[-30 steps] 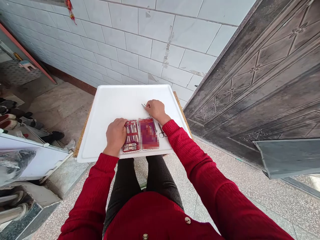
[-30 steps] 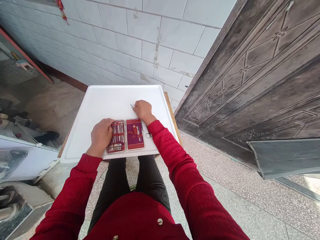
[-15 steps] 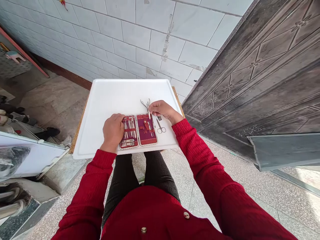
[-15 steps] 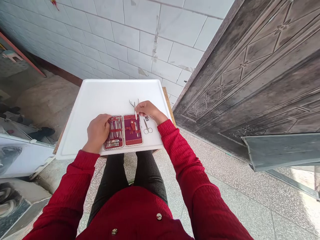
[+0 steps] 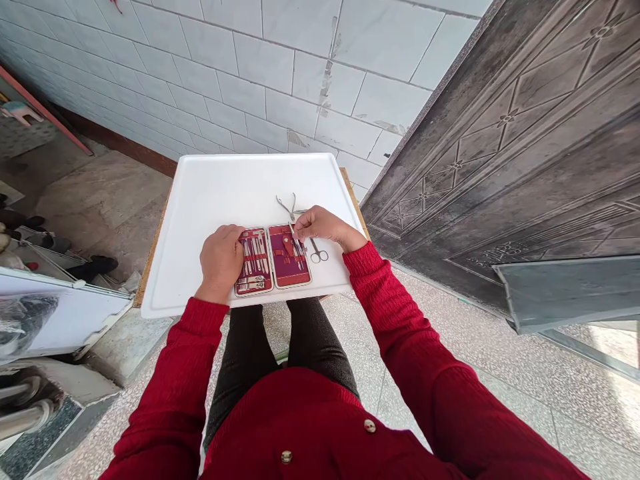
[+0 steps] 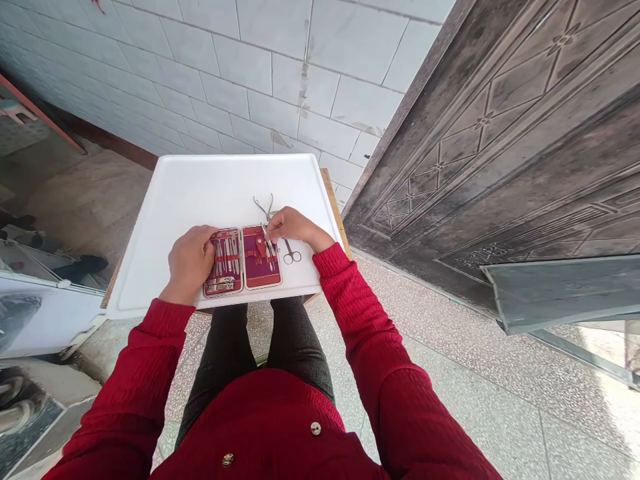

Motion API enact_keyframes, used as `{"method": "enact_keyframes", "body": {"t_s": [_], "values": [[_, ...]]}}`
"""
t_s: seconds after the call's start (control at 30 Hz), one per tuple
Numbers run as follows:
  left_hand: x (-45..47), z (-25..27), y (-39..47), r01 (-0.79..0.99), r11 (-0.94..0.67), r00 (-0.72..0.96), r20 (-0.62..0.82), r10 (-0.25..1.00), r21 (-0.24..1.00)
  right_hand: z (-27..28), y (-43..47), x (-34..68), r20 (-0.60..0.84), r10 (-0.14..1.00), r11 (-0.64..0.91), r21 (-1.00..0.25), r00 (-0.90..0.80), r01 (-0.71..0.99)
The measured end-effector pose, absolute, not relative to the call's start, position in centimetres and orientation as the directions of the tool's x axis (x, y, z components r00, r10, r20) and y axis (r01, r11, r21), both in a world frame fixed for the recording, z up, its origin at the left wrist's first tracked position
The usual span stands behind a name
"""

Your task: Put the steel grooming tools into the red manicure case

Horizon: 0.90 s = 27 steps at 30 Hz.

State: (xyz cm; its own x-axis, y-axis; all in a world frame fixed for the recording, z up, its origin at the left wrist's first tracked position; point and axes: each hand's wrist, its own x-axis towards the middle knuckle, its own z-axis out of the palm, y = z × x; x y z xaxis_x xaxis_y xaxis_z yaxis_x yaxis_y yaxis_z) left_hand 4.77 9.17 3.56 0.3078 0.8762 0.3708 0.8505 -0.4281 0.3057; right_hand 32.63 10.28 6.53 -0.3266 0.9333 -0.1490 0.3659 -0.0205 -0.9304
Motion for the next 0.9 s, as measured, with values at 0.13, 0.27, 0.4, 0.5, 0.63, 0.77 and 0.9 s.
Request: {"method": "enact_keyframes", "body": {"t_s": [0.13, 0.27, 0.4, 0.5, 0.63, 0.77, 0.9], "values": [[4.8, 3.6, 9.1, 0.853, -0.416, 0.297, 0.362, 0.884, 0.314, 6.8, 10.0, 32.9, -0.191, 0.908, -0.007, -0.897, -0.373, 0.442], [4.7, 3.6, 9.1, 0.850, -0.414, 0.294, 0.359, 0.886, 0.326, 6.6, 10.0, 33.1, -0.177, 0.923, 0.006, -0.881, -0.342, 0.473], [4.7, 3.6, 9.2, 0.853, -0.407, 0.290, 0.351, 0.890, 0.327, 5.8, 10.2, 32.6, 0.013, 0.960, 0.150, -0.866, -0.279, 0.478], [4.8, 3.7, 9.2, 0.856, -0.403, 0.288, 0.348, 0.892, 0.324, 5.0, 10.4, 31.9, 0.118, 0.953, 0.243, -0.848, -0.278, 0.472], [4.9, 3.8, 9.1, 0.859, -0.400, 0.289, 0.343, 0.894, 0.320, 4.5, 10.4, 30.8, 0.174, 0.939, 0.294, -0.852, -0.295, 0.432], [4.8, 3.8, 9.1, 0.852, -0.405, 0.288, 0.348, 0.892, 0.332, 4.8, 10.3, 30.2, 0.118, 0.955, 0.237, -0.856, -0.273, 0.460], [4.8, 3.7, 9.1, 0.848, -0.406, 0.283, 0.356, 0.891, 0.341, 5.2, 10.1, 30.1, 0.065, 0.976, 0.164, -0.848, -0.207, 0.505]]}}
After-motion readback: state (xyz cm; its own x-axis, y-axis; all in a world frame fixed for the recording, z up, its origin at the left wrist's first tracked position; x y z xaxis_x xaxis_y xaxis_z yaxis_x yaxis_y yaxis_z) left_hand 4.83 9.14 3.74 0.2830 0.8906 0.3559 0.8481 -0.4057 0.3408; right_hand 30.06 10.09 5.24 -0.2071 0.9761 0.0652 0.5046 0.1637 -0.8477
